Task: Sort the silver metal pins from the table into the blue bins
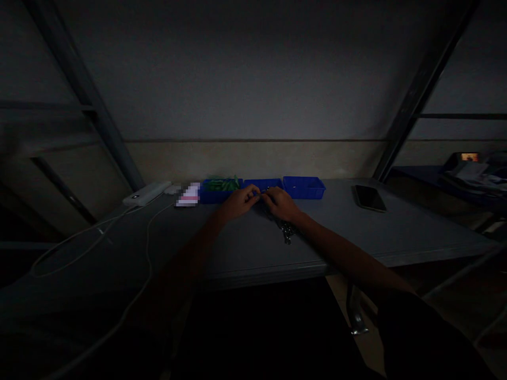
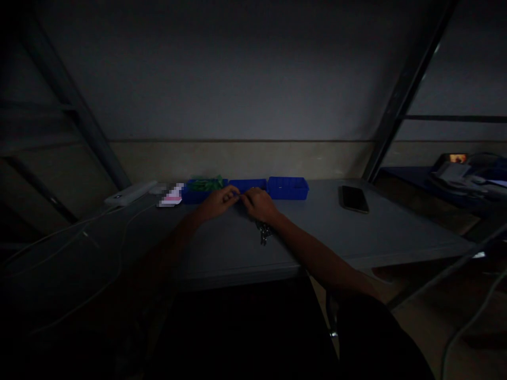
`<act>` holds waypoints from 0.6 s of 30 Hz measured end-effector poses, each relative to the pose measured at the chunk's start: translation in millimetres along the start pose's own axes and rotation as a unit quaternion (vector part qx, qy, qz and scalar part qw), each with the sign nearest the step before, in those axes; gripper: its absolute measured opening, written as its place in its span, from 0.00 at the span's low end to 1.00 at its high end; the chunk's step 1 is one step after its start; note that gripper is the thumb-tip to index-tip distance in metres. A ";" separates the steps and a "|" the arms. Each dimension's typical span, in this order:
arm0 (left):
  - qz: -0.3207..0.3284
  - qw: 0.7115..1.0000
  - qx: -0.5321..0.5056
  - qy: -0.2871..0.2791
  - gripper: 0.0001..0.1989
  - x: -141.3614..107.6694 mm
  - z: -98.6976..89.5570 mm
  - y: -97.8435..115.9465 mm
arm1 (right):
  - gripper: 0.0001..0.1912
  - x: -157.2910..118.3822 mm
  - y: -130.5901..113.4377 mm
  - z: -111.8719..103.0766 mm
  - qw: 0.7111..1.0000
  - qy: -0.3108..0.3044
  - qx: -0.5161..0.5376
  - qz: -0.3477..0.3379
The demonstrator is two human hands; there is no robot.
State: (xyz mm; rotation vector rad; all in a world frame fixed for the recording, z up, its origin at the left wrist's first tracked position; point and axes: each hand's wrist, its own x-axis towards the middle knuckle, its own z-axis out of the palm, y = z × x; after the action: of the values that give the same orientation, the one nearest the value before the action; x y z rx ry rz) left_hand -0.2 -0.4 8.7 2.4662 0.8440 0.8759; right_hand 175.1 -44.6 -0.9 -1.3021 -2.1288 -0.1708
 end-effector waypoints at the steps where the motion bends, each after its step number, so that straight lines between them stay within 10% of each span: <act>1: -0.001 1.000 0.002 0.001 0.10 0.1 -0.2 0.7 | 0.16 -0.2 -0.1 0.2 1.000 0.002 0.005 0.002; 18: -0.004 0.999 0.039 0.019 0.12 0.1 7.2 6.6 | 0.14 1.6 6.5 -1.9 0.999 0.048 0.019 0.001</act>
State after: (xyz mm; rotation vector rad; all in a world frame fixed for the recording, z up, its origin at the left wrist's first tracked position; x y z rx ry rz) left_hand 7.3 -6.4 7.0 2.5182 0.9168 0.9062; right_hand 180.8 -40.9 0.2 -1.2491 -2.0409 -0.1871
